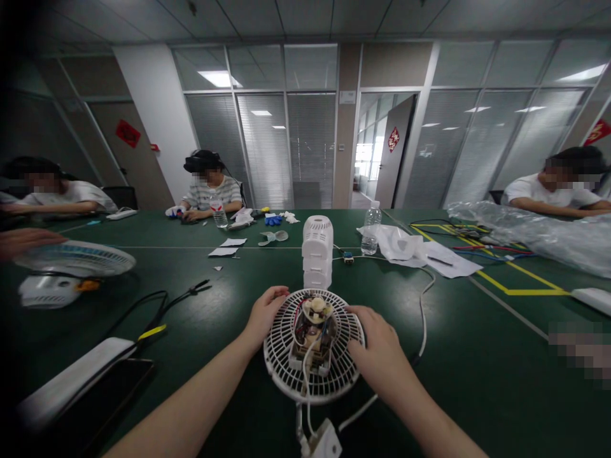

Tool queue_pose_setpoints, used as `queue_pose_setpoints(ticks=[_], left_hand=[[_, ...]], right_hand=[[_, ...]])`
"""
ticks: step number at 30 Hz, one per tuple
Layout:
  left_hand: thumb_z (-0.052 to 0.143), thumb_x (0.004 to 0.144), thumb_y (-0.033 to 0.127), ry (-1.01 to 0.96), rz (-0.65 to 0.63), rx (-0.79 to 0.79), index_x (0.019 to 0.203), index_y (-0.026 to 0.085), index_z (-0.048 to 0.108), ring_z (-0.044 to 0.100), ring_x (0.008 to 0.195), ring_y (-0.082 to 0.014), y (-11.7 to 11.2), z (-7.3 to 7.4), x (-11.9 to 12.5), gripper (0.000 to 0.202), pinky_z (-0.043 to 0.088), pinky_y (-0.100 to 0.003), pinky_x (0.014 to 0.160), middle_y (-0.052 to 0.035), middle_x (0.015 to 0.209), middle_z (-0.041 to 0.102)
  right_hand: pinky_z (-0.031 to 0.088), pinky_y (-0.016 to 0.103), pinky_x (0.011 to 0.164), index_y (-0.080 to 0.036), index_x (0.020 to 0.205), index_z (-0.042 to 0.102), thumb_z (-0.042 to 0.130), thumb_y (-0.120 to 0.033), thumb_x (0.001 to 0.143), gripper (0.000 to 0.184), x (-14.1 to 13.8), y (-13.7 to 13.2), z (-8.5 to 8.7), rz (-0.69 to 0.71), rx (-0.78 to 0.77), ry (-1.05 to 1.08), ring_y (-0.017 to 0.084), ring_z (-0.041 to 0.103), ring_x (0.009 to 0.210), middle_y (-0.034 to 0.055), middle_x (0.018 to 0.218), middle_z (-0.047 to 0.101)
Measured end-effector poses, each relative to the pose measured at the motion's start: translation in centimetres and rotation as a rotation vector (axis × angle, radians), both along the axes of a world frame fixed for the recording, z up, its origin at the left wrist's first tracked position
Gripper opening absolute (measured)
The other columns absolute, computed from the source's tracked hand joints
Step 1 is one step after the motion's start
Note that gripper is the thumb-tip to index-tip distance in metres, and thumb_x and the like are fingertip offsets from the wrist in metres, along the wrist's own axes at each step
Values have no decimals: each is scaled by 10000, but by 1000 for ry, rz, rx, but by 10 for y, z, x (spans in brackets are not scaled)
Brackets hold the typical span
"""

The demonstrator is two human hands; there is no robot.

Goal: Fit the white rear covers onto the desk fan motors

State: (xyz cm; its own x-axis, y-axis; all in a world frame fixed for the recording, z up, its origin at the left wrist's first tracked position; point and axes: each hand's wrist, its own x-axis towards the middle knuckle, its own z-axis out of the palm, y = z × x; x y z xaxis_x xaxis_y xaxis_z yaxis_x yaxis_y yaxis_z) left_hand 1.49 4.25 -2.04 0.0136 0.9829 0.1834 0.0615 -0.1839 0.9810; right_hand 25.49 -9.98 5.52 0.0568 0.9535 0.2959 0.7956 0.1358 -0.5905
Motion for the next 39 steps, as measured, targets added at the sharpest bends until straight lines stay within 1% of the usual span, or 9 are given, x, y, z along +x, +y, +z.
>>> queue_pose_setpoints(ticks=[3, 6, 10, 14, 19, 23, 27, 35, 39], left_hand=[[637, 767, 276, -19, -2, -15, 1004, 194, 687, 666, 871, -208, 0, -1, 1, 256, 510, -325, 827, -70, 1021, 708], [640, 761, 259, -25, 4, -20, 1011, 196, 691, 662, 883, -211, 1, -1, 1, 263, 510, -333, 828, -73, 1058, 703], [630, 768, 223, -20, 50, -13, 1021, 196, 692, 648, 941, -220, 4, -3, -1, 262, 499, -359, 870, -81, 1095, 685], [599, 790, 212, -7, 100, -3, 1029, 202, 684, 644, 931, -219, 5, -6, 0, 255, 500, -374, 867, -82, 1104, 672], [574, 808, 219, 32, 158, 13, 1017, 223, 680, 641, 866, -206, 4, -10, 2, 234, 499, -378, 853, -62, 1104, 661], [561, 816, 210, 69, 169, 43, 959, 232, 696, 628, 928, -226, 4, -10, 2, 198, 472, -384, 903, -51, 1060, 659], [592, 816, 244, 89, 113, 65, 903, 234, 715, 620, 959, -236, 4, -8, 3, 152, 457, -374, 929, -49, 1025, 661], [657, 784, 272, 103, 2, 67, 978, 234, 711, 633, 916, -221, 5, -7, 6, 205, 492, -340, 870, -61, 1082, 654], [633, 800, 263, 129, -9, 75, 1005, 232, 697, 633, 921, -220, 5, -7, 5, 217, 488, -347, 884, -59, 1102, 644]], right_hand=[[355, 546, 1100, -236, 1278, 527, 476, -253, 779, 503, 5, 41, 23, -15, 131, 28, 306, 499, 1284, 87, 1343, 569], [398, 561, 1055, -235, 1350, 463, 549, -311, 814, 548, 0, 90, 38, 33, 313, 130, 318, 481, 1293, 114, 1393, 519], [380, 538, 1082, -221, 1466, 305, 614, -376, 812, 740, -16, 145, 43, 85, 384, 180, 312, 372, 1381, 137, 1516, 364], [291, 517, 1149, -205, 1514, 182, 688, -398, 761, 928, -33, 176, 42, 141, 388, 200, 301, 270, 1439, 131, 1577, 253], [315, 526, 1131, -264, 1502, 227, 670, -321, 767, 860, -35, 194, 42, 135, 335, 247, 304, 410, 1366, 94, 1538, 345], [381, 524, 1082, -297, 1486, 273, 654, -294, 774, 807, -22, 202, 41, 155, 302, 279, 303, 503, 1288, 75, 1494, 411], [418, 485, 1056, -275, 1490, 265, 630, -282, 796, 785, -10, 206, 38, 220, 292, 301, 273, 524, 1261, 75, 1496, 408], [444, 497, 1025, -292, 1497, 238, 622, -289, 803, 794, -12, 208, 31, 237, 293, 355, 275, 558, 1208, 85, 1528, 353], [453, 498, 1015, -286, 1521, 152, 602, -290, 818, 834, -13, 212, 28, 232, 325, 383, 270, 567, 1209, 111, 1526, 360]])
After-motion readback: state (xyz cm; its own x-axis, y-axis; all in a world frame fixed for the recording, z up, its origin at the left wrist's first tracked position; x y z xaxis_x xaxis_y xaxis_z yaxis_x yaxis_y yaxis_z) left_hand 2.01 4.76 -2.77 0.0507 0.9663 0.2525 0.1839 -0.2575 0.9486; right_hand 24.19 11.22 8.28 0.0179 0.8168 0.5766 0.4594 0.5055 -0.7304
